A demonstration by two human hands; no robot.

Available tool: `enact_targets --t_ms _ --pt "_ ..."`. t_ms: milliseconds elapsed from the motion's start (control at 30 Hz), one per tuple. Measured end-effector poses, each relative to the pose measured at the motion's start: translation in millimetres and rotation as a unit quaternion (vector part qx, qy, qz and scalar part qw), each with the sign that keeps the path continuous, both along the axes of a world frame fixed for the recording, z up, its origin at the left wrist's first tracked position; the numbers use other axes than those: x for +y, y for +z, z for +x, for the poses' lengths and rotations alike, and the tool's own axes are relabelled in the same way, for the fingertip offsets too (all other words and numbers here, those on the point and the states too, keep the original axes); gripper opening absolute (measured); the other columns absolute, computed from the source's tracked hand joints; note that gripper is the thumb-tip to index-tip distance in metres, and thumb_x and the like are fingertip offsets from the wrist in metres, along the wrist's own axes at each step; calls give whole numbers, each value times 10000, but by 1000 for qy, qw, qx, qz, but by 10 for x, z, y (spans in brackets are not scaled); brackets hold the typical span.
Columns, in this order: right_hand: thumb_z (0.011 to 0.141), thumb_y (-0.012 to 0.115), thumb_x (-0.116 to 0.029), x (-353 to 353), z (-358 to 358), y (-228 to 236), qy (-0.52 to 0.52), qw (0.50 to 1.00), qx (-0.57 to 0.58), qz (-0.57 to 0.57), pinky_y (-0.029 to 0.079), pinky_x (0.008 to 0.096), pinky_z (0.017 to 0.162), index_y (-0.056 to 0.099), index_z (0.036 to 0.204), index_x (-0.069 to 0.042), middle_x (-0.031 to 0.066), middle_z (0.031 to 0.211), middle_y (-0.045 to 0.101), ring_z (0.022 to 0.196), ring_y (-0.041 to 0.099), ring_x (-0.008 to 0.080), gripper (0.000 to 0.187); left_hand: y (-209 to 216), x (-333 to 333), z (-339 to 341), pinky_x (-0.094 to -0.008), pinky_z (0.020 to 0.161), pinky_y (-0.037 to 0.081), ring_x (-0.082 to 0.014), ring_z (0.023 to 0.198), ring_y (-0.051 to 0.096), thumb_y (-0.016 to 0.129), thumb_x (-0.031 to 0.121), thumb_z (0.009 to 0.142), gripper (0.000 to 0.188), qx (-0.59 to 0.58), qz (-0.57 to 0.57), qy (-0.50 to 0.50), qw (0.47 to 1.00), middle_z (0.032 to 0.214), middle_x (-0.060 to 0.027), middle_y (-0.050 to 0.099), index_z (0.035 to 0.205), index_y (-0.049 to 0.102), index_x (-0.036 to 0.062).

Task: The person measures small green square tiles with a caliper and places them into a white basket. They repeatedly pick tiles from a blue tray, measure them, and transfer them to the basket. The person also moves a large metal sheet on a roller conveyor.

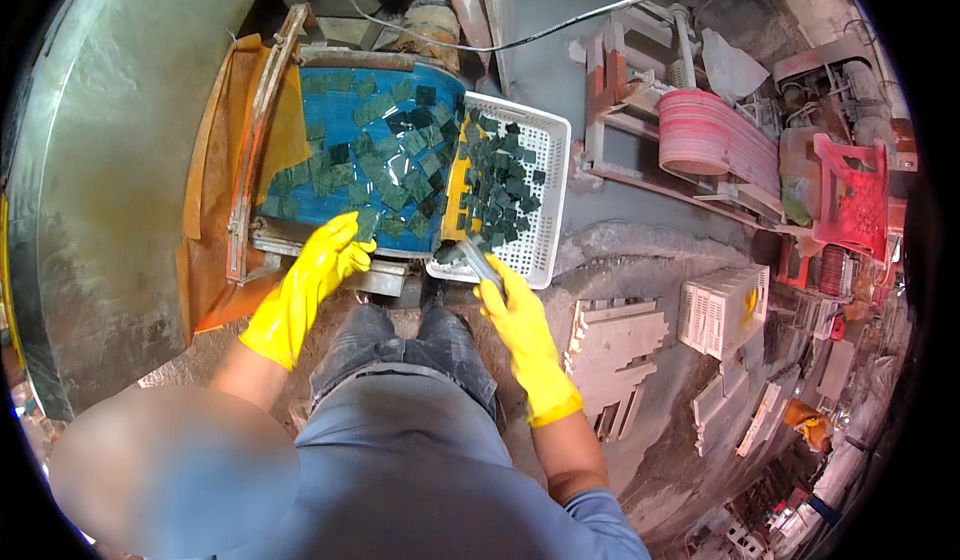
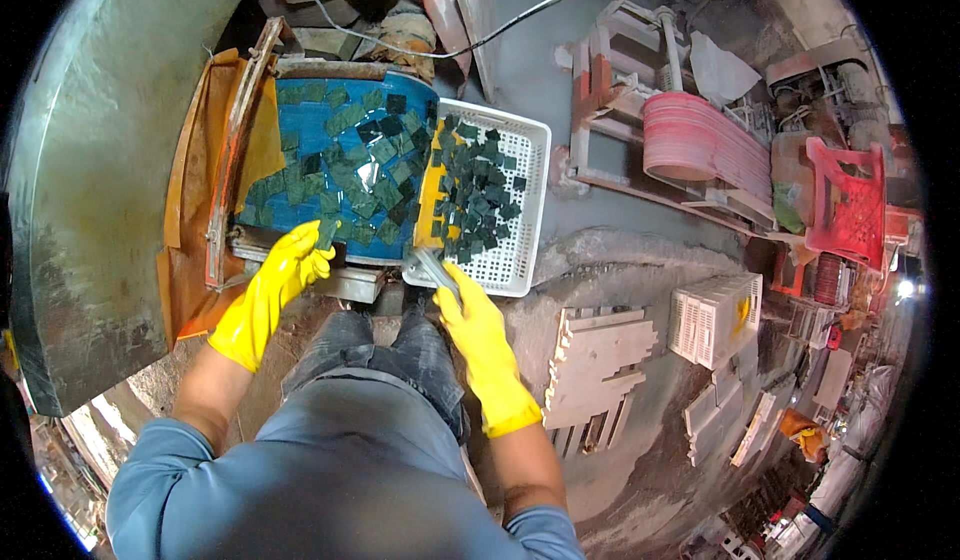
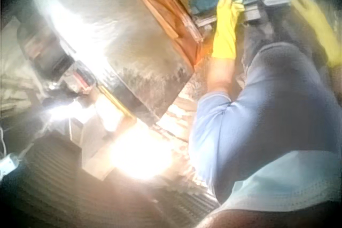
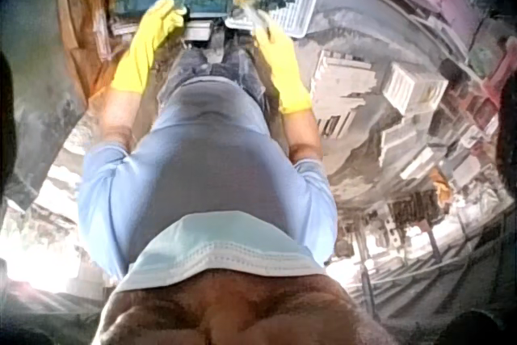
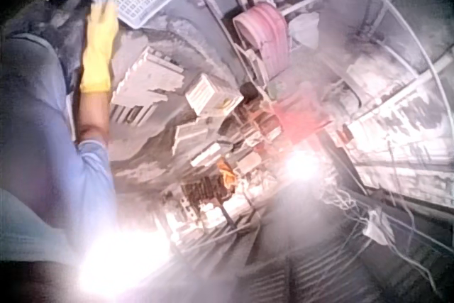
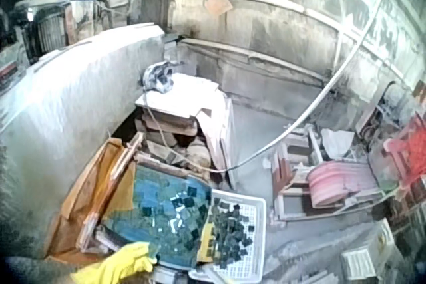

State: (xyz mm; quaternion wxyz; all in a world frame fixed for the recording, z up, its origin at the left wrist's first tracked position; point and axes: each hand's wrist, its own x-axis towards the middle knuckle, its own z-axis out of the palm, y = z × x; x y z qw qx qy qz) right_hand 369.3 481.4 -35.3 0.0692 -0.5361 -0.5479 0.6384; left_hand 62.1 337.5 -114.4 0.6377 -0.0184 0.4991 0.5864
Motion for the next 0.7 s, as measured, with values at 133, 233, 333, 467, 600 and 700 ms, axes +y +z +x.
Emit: enact_targets --t_ms 133,233,333,467,600,700 --pt "1004 664 -219 95 -382 -78 169 943 16 287 568 384 777 598 1441 -158 155 1052 723 896 712 283 447 355 -206 421 -297 635 550 -133 701 650 581 241 1065 412 -144 28 55 988 905 -72 702 1435 570 60" --pt "998 661 -251 119 -599 114 227 904 34 360 567 436 802 589 1443 -189 157 1013 706 928 700 340 456 487 -251 644 -285 628 530 -125 675 621 563 227 1072 428 -169 -1 121 978 875 -67 687 1447 551 22" --pt "978 697 -202 129 -688 162 270 884 24 382 573 389 805 617 1419 -183 151 1032 717 928 713 318 449 500 -312 634 -297 634 512 -128 658 593 574 218 1059 446 -214 28 103 971 844 -43 667 1458 541 23" --pt "1011 628 -281 184 -739 140 292 868 57 398 562 472 764 541 1474 -196 144 968 699 901 695 347 478 466 -319 606 -322 593 443 -169 606 521 576 272 1060 367 -205 9 109 973 784 -31 612 1378 609 91" --pt "1015 617 -287 215 -764 143 315 861 45 397 565 475 770 537 1474 -191 154 976 701 909 697 354 475 456 -325 618 -339 599 447 -178 615 531 579 275 1056 367 -196 9 118 973 802 -36 621 1377 610 99" --pt "1017 612 -292 225 -780 131 322 856 54 400 565 478 771 530 1476 -182 159 978 702 911 697 360 479 481 -316 613 -358 605 453 -190 614 536 585 270 1052 350 -200 7 115 973 806 -41 623 1360 609 106"
